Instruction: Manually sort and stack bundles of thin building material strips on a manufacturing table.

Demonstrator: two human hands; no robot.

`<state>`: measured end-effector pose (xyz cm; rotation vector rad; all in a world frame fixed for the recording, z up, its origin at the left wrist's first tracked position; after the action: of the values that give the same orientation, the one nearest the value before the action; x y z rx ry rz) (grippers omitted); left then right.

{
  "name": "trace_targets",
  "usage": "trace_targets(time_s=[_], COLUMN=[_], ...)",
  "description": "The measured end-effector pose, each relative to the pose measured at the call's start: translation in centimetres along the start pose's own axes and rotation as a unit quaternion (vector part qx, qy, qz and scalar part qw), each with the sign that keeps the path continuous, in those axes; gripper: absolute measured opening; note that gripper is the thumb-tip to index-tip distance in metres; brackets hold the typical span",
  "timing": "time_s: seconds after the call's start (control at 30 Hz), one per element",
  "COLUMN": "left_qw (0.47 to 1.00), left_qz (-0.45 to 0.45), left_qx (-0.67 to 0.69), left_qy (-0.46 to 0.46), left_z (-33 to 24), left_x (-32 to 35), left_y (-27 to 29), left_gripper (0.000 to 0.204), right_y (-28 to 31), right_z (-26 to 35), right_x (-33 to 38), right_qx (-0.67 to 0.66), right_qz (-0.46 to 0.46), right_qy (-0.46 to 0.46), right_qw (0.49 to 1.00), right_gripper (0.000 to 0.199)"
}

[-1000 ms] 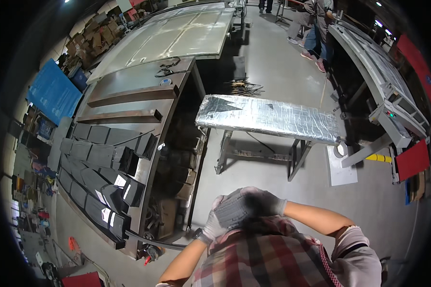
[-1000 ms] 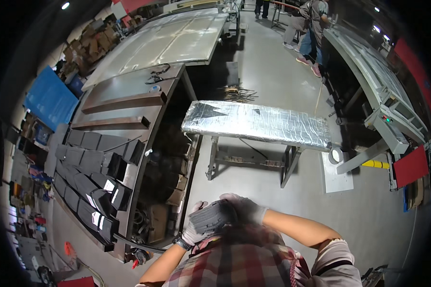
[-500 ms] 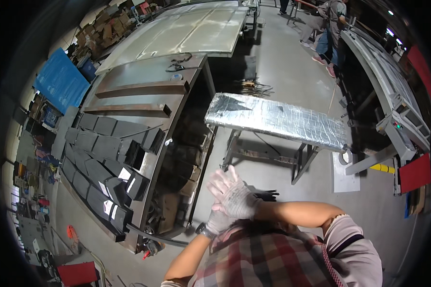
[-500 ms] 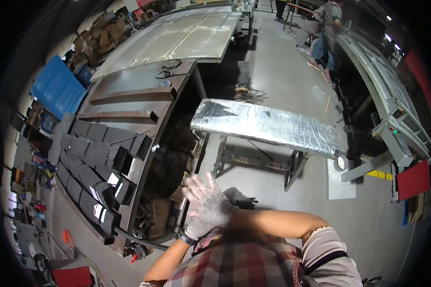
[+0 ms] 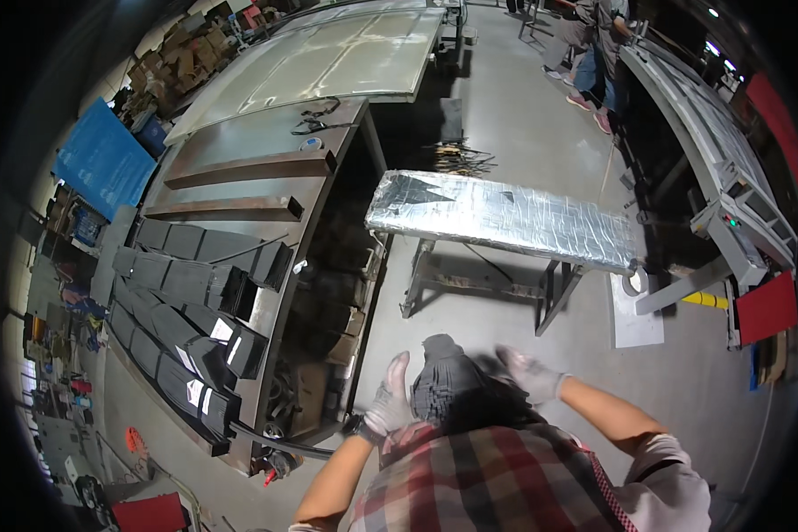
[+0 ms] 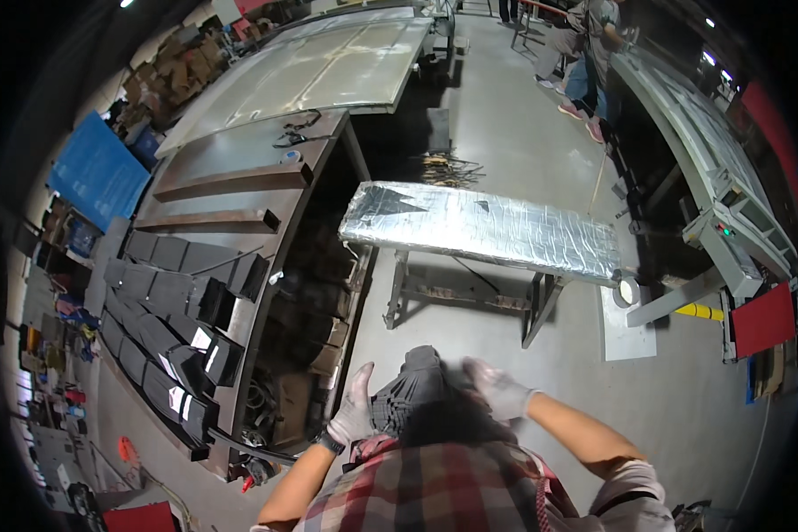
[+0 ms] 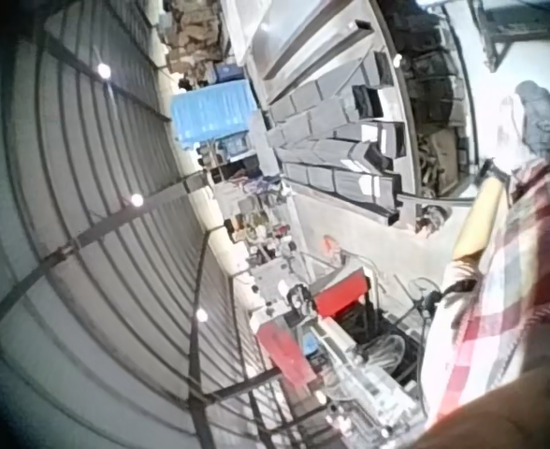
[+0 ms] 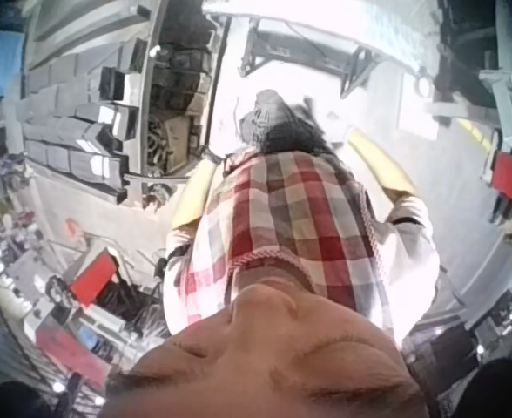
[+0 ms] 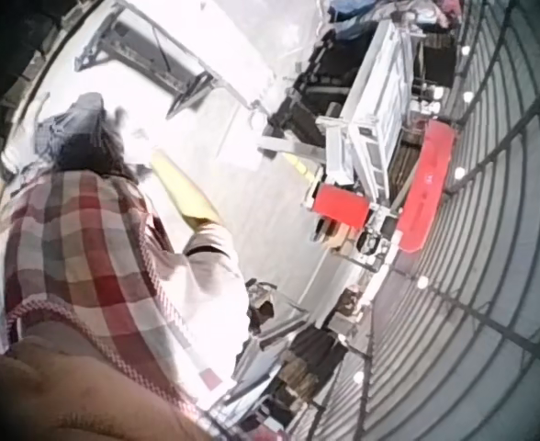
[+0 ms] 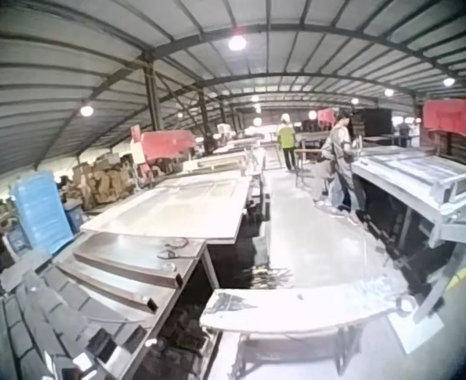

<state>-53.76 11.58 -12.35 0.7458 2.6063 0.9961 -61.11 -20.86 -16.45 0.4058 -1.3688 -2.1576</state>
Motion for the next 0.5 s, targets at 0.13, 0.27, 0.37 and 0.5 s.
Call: trace_targets(time_s=[0.13, 0.27, 0.37, 0.5], left_qw=[0.997, 0.973, 0.994, 0.981], left_qz=[0.051, 0.153, 0.077, 0.111], left_qx=[0.022, 0.123, -0.008, 0.154], left_qy=[0.049, 0.120, -0.077, 0.029], left_z=[3.2, 5.0, 2.1, 8.5], left_x=[-1.0, -1.7, -4.3, -4.6], left_y=[-4.9, -6.3, -6.2, -8.3], left_gripper=[0.107, 0.098, 0.098, 0.077], right_y=[7.1, 2.1, 2.0, -0.2], right_z=[5.9, 1.3, 2.1, 0.8], right_x=[-6.2, -3.8, -7.1, -10.1], right_qx=[-0.633, -0.501, -0.851, -0.722], right_qz=[0.035, -0.058, -0.042, -0.125], right_qy=[-0.217, -0.006, -0.261, -0.055], right_qw=[0.742, 0.863, 0.455, 0.679], right_gripper=[0.071, 0.057, 0.051, 0.037])
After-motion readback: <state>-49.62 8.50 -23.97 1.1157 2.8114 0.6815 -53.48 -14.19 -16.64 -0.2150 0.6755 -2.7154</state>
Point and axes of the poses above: each hand's wrist, its own x-axis away from the middle knuckle, its own y-axis out of the back of the hand, z = x × y, the point moved 2 cm from there along -x, towards the middle knuckle, and after that the axes turned 11 degrees about y, right-handed, at the moved point
